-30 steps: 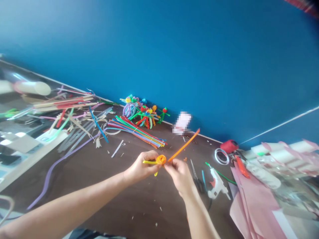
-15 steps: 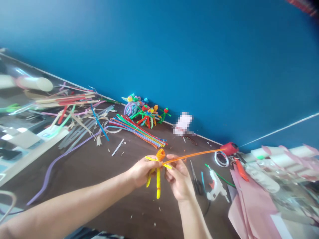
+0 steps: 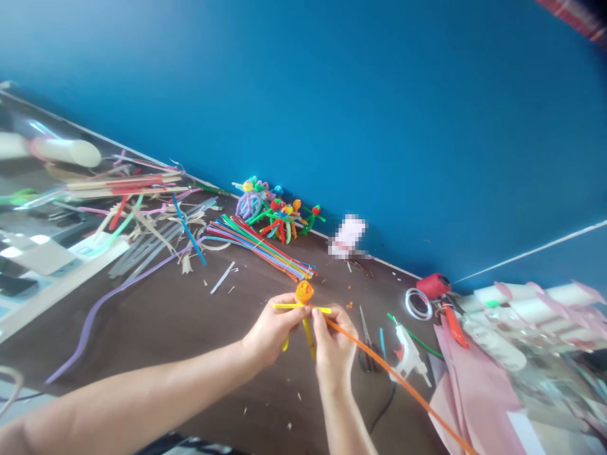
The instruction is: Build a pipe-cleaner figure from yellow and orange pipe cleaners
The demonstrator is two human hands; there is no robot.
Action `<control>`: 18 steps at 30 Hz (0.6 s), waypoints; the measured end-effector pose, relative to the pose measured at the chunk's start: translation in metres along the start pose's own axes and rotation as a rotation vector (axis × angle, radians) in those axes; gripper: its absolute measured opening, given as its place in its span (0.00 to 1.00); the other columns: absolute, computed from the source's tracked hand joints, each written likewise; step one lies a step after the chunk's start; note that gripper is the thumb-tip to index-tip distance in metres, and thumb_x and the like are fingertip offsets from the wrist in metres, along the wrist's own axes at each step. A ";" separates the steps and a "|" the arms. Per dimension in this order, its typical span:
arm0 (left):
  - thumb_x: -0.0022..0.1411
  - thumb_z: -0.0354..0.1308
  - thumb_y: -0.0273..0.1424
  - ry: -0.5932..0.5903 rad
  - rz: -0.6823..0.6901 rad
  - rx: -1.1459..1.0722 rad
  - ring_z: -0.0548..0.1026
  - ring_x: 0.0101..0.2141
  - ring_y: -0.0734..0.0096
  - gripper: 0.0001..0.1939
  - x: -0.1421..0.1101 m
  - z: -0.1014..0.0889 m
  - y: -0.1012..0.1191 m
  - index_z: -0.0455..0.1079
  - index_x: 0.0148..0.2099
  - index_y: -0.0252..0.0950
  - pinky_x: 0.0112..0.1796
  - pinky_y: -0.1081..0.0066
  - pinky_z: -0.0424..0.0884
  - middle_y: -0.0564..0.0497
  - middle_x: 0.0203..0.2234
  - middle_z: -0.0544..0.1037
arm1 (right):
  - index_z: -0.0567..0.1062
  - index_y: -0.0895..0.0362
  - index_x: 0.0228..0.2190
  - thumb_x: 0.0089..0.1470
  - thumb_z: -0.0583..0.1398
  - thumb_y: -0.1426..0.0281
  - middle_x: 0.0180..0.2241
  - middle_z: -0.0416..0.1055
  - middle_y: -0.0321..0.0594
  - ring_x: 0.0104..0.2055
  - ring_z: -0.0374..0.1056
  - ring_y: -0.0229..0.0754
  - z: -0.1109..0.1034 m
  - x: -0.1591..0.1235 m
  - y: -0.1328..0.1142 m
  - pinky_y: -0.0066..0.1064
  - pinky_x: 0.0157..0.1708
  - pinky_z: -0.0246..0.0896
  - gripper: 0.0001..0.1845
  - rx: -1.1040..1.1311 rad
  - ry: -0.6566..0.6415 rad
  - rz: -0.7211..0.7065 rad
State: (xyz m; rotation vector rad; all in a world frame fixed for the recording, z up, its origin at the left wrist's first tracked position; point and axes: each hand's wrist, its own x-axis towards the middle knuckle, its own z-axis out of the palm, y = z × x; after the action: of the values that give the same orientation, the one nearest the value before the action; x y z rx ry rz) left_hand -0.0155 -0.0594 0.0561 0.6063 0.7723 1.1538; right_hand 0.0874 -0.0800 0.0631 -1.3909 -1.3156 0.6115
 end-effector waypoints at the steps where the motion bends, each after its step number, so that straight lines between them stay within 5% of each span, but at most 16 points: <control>1: 0.41 0.64 0.33 0.033 0.037 0.019 0.63 0.20 0.81 0.11 -0.001 0.002 -0.001 0.69 0.26 0.31 0.23 0.79 0.59 0.55 0.18 0.69 | 0.66 0.58 0.20 0.49 0.57 0.66 0.19 0.64 0.33 0.22 0.60 0.35 0.003 -0.002 0.000 0.25 0.22 0.57 0.11 -0.011 0.031 0.016; 6: 0.41 0.64 0.34 0.165 0.114 0.078 0.65 0.21 0.79 0.12 0.000 0.004 -0.001 0.69 0.26 0.31 0.25 0.78 0.61 0.54 0.20 0.71 | 0.68 0.58 0.24 0.51 0.55 0.67 0.24 0.69 0.38 0.26 0.65 0.38 0.012 -0.009 0.003 0.27 0.26 0.62 0.08 -0.011 0.052 0.002; 14: 0.43 0.61 0.35 0.167 -0.045 0.101 0.61 0.18 0.82 0.11 0.006 -0.006 0.000 0.66 0.24 0.32 0.18 0.80 0.55 0.56 0.18 0.66 | 0.71 0.58 0.32 0.53 0.54 0.75 0.27 0.71 0.41 0.30 0.67 0.39 -0.005 0.001 0.007 0.32 0.34 0.57 0.07 -0.485 -0.055 -0.566; 18: 0.43 0.61 0.35 0.173 -0.018 0.151 0.58 0.16 0.83 0.11 0.007 -0.008 -0.002 0.66 0.24 0.32 0.17 0.80 0.53 0.57 0.16 0.66 | 0.72 0.58 0.33 0.53 0.53 0.75 0.25 0.70 0.41 0.29 0.66 0.40 -0.013 0.008 0.001 0.33 0.33 0.53 0.07 -0.684 -0.165 -0.668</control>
State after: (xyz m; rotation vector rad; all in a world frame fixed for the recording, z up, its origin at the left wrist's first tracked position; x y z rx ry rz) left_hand -0.0193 -0.0535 0.0479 0.6286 1.0181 1.1480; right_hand 0.1014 -0.0771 0.0678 -1.3011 -2.1105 -0.2106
